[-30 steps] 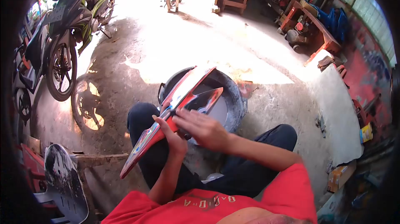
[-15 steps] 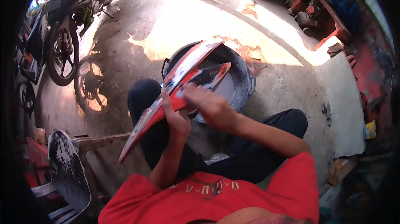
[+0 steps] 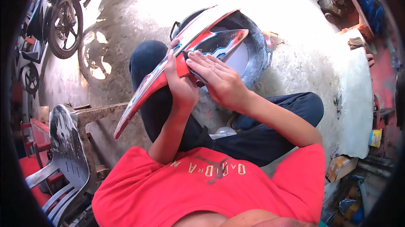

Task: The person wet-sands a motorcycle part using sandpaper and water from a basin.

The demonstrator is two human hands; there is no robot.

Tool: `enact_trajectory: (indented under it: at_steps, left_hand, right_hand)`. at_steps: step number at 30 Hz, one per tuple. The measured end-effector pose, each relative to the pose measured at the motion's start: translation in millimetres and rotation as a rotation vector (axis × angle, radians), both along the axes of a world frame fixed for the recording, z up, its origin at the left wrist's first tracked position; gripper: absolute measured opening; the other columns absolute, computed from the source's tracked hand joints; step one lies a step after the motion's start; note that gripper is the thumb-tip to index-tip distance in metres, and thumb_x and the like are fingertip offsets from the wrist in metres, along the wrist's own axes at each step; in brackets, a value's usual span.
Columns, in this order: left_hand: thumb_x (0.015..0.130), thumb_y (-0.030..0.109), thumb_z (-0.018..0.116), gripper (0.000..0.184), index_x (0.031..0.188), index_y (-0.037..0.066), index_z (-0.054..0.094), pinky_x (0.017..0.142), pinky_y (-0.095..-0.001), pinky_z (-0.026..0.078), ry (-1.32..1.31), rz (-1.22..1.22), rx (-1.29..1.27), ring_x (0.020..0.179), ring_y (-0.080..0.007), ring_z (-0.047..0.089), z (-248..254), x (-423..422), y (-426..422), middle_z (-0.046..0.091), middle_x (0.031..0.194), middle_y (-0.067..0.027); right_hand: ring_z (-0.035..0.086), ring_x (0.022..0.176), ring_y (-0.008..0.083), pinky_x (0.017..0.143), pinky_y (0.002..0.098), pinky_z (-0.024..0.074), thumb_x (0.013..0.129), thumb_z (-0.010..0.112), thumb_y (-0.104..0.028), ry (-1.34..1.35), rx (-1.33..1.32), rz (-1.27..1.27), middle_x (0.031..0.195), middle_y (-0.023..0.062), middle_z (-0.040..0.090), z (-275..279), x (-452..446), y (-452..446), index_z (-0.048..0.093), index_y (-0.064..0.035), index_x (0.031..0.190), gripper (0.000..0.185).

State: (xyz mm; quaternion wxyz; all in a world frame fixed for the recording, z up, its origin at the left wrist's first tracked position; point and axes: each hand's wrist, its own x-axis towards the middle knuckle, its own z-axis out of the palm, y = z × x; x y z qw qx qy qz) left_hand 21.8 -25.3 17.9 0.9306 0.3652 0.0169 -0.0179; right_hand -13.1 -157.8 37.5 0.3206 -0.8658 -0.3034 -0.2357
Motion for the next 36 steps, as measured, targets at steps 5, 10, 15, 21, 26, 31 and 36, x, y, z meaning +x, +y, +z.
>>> enact_trajectory:
  at_steps: [5, 10, 15, 21, 26, 31, 36]
  left_hand:
    - [0.107, 0.044, 0.034, 0.055, 0.146, 0.007, 0.046, 0.094, -0.0485, 0.057, 0.060, -0.077, 0.063, 0.118, -0.0299, 0.065, 18, -12, 1, 0.061, 0.133, -0.0160]
    - [0.106, 0.046, 0.035, 0.056, 0.145, 0.007, 0.046, 0.078, -0.0497, 0.063, 0.086, -0.029, -0.047, 0.110, -0.0333, 0.069, 11, -6, 2, 0.061, 0.134, -0.0173]
    - [0.106, 0.048, 0.034, 0.057, 0.145, 0.008, 0.045, 0.083, -0.0527, 0.062, 0.084, -0.032, 0.023, 0.115, -0.0345, 0.067, 15, -6, 1, 0.060, 0.136, -0.0180]
    - [0.105, 0.050, 0.034, 0.058, 0.142, 0.007, 0.048, 0.087, -0.0544, 0.058, 0.111, -0.018, -0.003, 0.120, -0.0351, 0.063, 15, -3, 7, 0.059, 0.138, -0.0176]
    - [0.103, 0.054, 0.035, 0.062, 0.142, 0.008, 0.049, 0.083, -0.0515, 0.059, 0.135, -0.004, 0.091, 0.117, -0.0352, 0.065, 19, -5, 3, 0.059, 0.139, -0.0172]
    - [0.103, 0.054, 0.035, 0.061, 0.142, 0.010, 0.048, 0.081, -0.0500, 0.060, 0.122, -0.017, 0.100, 0.115, -0.0342, 0.066, 16, -3, 5, 0.059, 0.138, -0.0164]
    - [0.104, 0.053, 0.035, 0.057, 0.142, 0.012, 0.045, 0.082, -0.0520, 0.061, 0.083, -0.062, -0.024, 0.117, -0.0341, 0.065, 7, 1, 20, 0.058, 0.139, -0.0164]
  right_hand:
    - [0.062, 0.125, 0.0388, 0.110, 0.0422, 0.0483, 0.094, 0.054, 0.007, 0.150, 0.072, -0.222, 0.135, 0.0257, 0.062, -18, 36, -33, 0.060, 0.0027, 0.134, 0.041]
    - [0.063, 0.124, 0.0383, 0.101, 0.0403, 0.0552, 0.094, 0.050, 0.008, 0.057, 0.085, -0.145, 0.135, 0.0262, 0.062, -26, 31, -29, 0.062, 0.0018, 0.131, 0.040]
    - [0.062, 0.127, 0.0367, 0.106, 0.0434, 0.0518, 0.096, 0.055, 0.003, -0.019, 0.026, -0.227, 0.135, 0.0222, 0.063, -31, 30, -27, 0.062, -0.0011, 0.135, 0.039]
    - [0.061, 0.128, 0.0335, 0.110, 0.0442, 0.0489, 0.094, 0.053, 0.004, 0.000, 0.106, -0.112, 0.136, 0.0201, 0.064, -38, 41, -43, 0.063, -0.0025, 0.132, 0.040]
    - [0.069, 0.094, 0.0458, 0.079, 0.0518, 0.0546, 0.107, 0.049, -0.038, 0.402, 0.253, -0.690, 0.099, 0.0248, 0.072, -118, 98, -134, 0.068, -0.0053, 0.121, 0.040]
    - [0.073, 0.101, 0.0368, 0.085, 0.0462, 0.0567, 0.106, 0.053, -0.020, 0.379, 0.348, -0.522, 0.109, 0.0227, 0.072, -74, 73, -67, 0.065, -0.0053, 0.129, 0.030]
    - [0.053, 0.139, 0.0300, 0.117, 0.0452, 0.0395, 0.096, 0.053, 0.008, 0.057, 0.185, 0.010, 0.140, 0.0165, 0.063, -32, 23, -21, 0.061, -0.0060, 0.138, 0.045]
